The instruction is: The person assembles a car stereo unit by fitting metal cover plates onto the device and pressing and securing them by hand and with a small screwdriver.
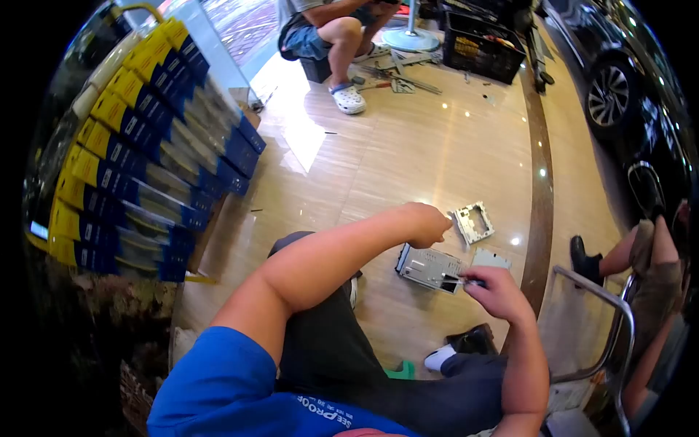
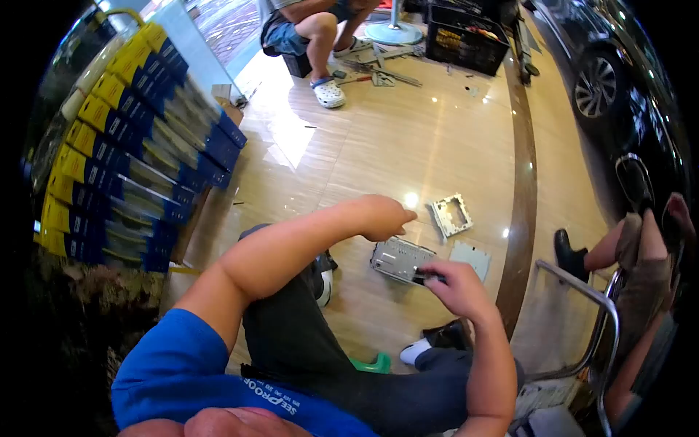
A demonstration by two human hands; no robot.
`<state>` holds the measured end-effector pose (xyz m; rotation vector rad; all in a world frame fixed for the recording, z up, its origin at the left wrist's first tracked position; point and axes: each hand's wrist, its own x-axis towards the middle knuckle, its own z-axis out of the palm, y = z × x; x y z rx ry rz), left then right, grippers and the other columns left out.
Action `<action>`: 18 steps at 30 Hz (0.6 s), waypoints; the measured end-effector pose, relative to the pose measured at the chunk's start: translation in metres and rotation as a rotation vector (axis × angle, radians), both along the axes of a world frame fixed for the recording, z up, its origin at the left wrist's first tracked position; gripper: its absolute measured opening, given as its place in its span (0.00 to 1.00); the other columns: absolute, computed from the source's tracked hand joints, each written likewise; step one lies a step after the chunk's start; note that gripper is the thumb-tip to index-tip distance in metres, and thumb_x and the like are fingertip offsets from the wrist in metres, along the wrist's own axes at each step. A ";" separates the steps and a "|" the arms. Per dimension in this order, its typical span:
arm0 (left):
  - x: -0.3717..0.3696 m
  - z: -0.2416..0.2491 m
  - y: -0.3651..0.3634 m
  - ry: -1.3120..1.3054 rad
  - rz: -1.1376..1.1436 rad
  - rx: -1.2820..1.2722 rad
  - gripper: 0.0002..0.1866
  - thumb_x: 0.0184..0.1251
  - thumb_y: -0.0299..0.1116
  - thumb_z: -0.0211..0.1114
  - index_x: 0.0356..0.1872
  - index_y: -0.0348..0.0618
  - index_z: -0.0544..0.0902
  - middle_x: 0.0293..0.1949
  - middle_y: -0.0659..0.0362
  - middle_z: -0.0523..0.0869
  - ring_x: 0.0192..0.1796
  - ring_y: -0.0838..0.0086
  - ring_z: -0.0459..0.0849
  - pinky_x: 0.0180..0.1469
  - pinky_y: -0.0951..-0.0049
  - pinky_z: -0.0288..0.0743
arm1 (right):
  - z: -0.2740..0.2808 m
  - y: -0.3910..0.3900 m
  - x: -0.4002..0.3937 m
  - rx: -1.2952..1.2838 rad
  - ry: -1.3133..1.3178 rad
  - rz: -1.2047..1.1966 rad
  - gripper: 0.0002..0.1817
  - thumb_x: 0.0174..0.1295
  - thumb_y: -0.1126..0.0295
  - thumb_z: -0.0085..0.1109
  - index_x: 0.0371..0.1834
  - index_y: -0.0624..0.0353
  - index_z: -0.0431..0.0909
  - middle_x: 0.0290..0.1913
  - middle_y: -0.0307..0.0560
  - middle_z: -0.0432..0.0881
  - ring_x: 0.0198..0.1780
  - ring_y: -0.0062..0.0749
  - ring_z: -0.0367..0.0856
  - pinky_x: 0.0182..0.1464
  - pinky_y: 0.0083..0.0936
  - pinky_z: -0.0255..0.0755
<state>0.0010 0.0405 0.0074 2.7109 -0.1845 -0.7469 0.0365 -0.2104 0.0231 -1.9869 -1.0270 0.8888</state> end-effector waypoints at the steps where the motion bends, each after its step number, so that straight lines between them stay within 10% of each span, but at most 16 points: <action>1: -0.001 0.003 0.001 0.018 -0.029 0.003 0.23 0.73 0.43 0.60 0.63 0.42 0.74 0.50 0.44 0.86 0.55 0.50 0.83 0.54 0.52 0.77 | 0.028 -0.005 -0.002 0.068 0.040 0.015 0.14 0.56 0.79 0.64 0.47 0.67 0.83 0.38 0.48 0.87 0.41 0.30 0.85 0.47 0.25 0.78; 7: -0.001 -0.003 -0.019 0.027 -0.036 -0.011 0.16 0.68 0.40 0.65 0.52 0.43 0.84 0.49 0.49 0.88 0.54 0.56 0.86 0.52 0.55 0.80 | 0.113 -0.061 -0.043 1.011 0.487 -0.019 0.04 0.53 0.75 0.66 0.25 0.64 0.81 0.21 0.41 0.81 0.23 0.27 0.81 0.31 0.26 0.78; 9: -0.002 -0.004 -0.027 0.011 -0.037 -0.028 0.14 0.63 0.37 0.69 0.46 0.44 0.89 0.48 0.51 0.89 0.52 0.59 0.87 0.50 0.57 0.81 | 0.152 -0.062 -0.022 1.051 0.409 0.975 0.11 0.69 0.59 0.59 0.49 0.50 0.83 0.39 0.46 0.83 0.34 0.43 0.82 0.34 0.47 0.74; 18: 0.001 0.000 -0.019 -0.027 -0.102 0.013 0.14 0.66 0.40 0.68 0.45 0.42 0.88 0.46 0.49 0.89 0.52 0.55 0.87 0.50 0.55 0.81 | 0.159 -0.043 -0.096 1.517 0.006 0.474 0.17 0.61 0.77 0.59 0.54 0.60 0.80 0.35 0.43 0.82 0.26 0.31 0.80 0.27 0.29 0.75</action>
